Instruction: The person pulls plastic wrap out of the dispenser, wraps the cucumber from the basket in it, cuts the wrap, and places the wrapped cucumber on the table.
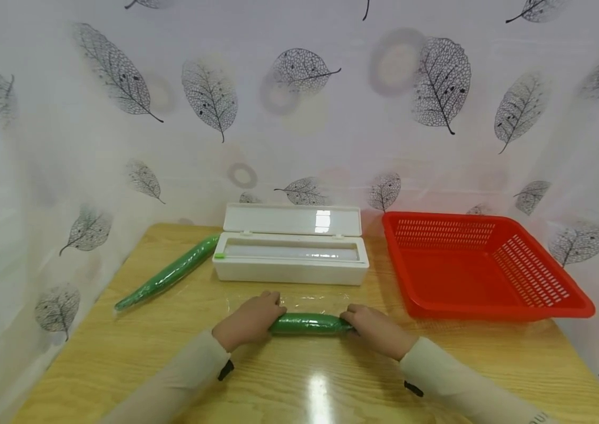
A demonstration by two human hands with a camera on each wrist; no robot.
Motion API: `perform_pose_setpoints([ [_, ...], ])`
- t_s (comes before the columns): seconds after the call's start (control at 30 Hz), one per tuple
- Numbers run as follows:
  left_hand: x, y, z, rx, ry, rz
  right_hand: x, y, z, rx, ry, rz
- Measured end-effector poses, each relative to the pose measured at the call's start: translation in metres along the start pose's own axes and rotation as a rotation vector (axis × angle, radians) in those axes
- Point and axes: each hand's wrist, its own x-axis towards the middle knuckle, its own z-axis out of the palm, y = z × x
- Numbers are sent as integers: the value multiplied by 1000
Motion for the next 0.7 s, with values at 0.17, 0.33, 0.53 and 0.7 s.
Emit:
perform_pose_setpoints([
  [0.17,-1,-3,-3,-72,31,-4,1,0,-1,-48,6,11],
  [0.33,-2,-7,-4,-148,35,13,1,2,0,-18,6,21],
  [0.53,-5,-11,-6,-183,40,28,2,1,1,-11,-36,53],
  [0.7,-6,-11,-7,-165,35,27,2,1,2,-4,-47,62],
])
